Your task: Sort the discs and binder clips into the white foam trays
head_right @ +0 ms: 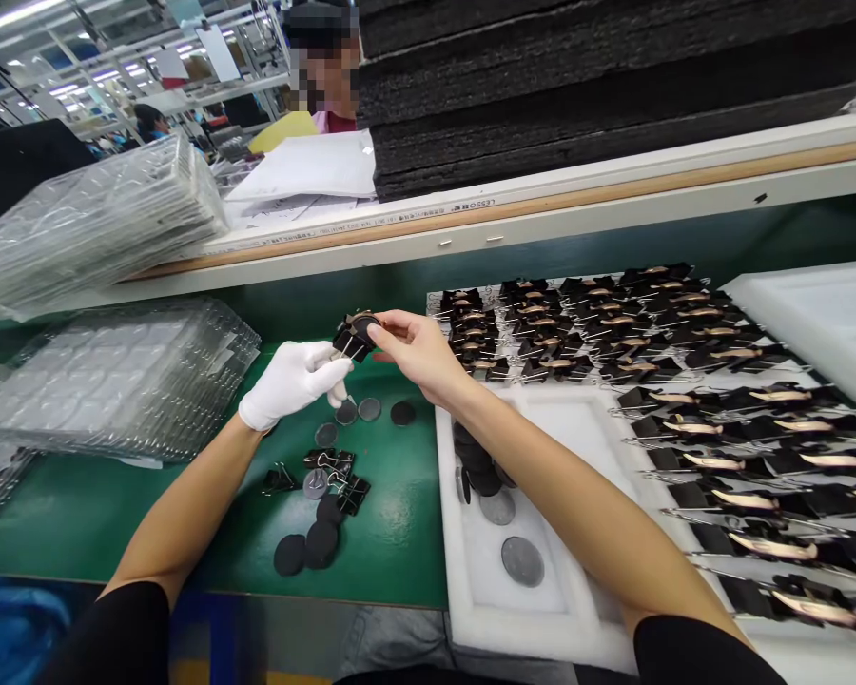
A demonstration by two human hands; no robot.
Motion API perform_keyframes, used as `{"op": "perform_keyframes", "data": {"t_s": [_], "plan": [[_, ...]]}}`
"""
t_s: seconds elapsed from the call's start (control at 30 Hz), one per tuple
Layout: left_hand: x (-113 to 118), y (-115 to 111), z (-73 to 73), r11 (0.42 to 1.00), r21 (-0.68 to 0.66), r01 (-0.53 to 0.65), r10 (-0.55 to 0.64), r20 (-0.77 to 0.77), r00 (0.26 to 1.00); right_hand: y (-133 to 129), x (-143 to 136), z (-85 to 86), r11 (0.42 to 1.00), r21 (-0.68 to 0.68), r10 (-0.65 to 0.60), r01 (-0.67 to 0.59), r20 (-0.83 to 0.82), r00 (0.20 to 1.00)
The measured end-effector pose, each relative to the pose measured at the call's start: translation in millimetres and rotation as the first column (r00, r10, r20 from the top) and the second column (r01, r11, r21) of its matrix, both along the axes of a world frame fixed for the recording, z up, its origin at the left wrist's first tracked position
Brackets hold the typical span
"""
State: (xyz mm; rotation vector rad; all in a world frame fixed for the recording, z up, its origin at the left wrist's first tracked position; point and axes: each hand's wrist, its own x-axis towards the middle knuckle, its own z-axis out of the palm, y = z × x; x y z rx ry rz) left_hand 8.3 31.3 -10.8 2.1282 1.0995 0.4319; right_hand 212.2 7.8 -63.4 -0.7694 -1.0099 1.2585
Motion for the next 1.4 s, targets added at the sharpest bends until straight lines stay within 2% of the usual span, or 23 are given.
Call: {"op": "perform_keyframes", "data": {"t_s": [0.13, 0.27, 0.37, 0.43, 0.5, 0.57, 0.63, 0.67, 0.7, 0.77, 0.87, 0.93, 1.0, 1.07, 1.13, 1.17, 1.23, 1.33, 1.4], "plan": [[-1, -4, 2.4, 0.999, 0.034, 0.026, -0.024, -0.06, 0.998, 0, 5, 0.7, 0.996, 0.086, -0.016, 0.003, 0.152, 0.988], [0, -4, 4.3, 0.999, 0.049, 0.023, -0.02, -0.061, 0.998, -1, 7, 1.6, 0.993, 0.119, -0.027, 0.005, 0.186, 0.982], [-4, 0, 10.6, 0.997, -0.025, 0.07, -0.072, -0.109, 0.991, -1, 6, 2.5, 0.994, 0.102, -0.047, 0.029, 0.179, 0.983], [-10, 1, 17.0, 0.986, -0.097, 0.138, -0.156, -0.216, 0.964, -1, 5, 3.6, 0.994, 0.086, -0.08, 0.07, 0.123, 0.989], [-15, -2, 21.9, 0.963, -0.124, 0.24, -0.27, -0.414, 0.869, 1, 6, 4.5, 0.995, 0.037, -0.092, 0.092, -0.003, 0.996], [-17, -9, 22.1, 0.932, -0.136, 0.336, -0.341, -0.646, 0.683, 3, 7, 4.6, 0.996, -0.04, -0.087, 0.082, -0.141, 0.986], [-14, -20, 16.4, 0.914, -0.137, 0.382, -0.328, -0.804, 0.496, 4, 8, 4.3, 0.992, -0.106, -0.092, 0.07, -0.218, 0.972], [-12, -24, 11.9, 0.911, -0.134, 0.389, -0.308, -0.848, 0.431, 5, 8, 4.2, 0.99, -0.126, -0.095, 0.066, -0.233, 0.968], [-9, -28, 7.1, 0.91, -0.126, 0.396, -0.29, -0.875, 0.388, 5, 8, 4.3, 0.988, -0.139, -0.097, 0.065, -0.242, 0.965], [-4, -32, -1.6, 0.9, -0.131, 0.415, -0.295, -0.885, 0.361, 4, 7, 5.4, 0.987, -0.151, -0.09, 0.052, -0.255, 0.963], [-6, -25, -5.1, 0.876, -0.166, 0.453, -0.377, -0.821, 0.428, 2, 8, 8.5, 0.986, -0.163, -0.073, 0.029, -0.268, 0.961], [-13, -16, 1.1, 0.853, -0.177, 0.491, -0.455, -0.712, 0.535, 1, 12, 11.1, 0.986, -0.168, -0.041, -0.001, -0.249, 0.968], [-20, -5, 11.4, 0.856, -0.177, 0.485, -0.49, -0.573, 0.656, 0, 20, 14.0, 0.983, -0.167, 0.048, -0.081, -0.192, 0.98], [-25, 2, 20.6, 0.92, -0.136, 0.368, -0.388, -0.446, 0.806, -2, 27, 16.7, 0.966, -0.153, 0.194, -0.206, -0.089, 0.977], [-23, 4, 23.7, 0.987, -0.027, 0.16, -0.16, -0.303, 0.939, -4, 30, 18.6, 0.942, -0.116, 0.321, -0.314, 0.044, 0.946], [-19, 3, 22.4, 0.998, 0.031, 0.045, -0.038, -0.202, 0.979, -6, 30, 19.0, 0.931, -0.095, 0.362, -0.353, 0.102, 0.927], [-10, -2, 15.6, 0.987, 0.098, -0.124, 0.124, 0.0, 0.992, -9, 24, 18.9, 0.917, -0.057, 0.399, -0.395, 0.167, 0.901], [4, -11, 3.7, 0.975, 0.16, -0.156, 0.136, 0.129, 0.982, -13, 11, 17.8, 0.935, -0.011, 0.352, -0.356, 0.171, 0.92], [8, -15, -0.2, 0.937, 0.294, -0.189, 0.159, 0.122, 0.98, -16, 5, 18.3, 0.956, 0.027, 0.284, -0.293, 0.171, 0.943]]}}
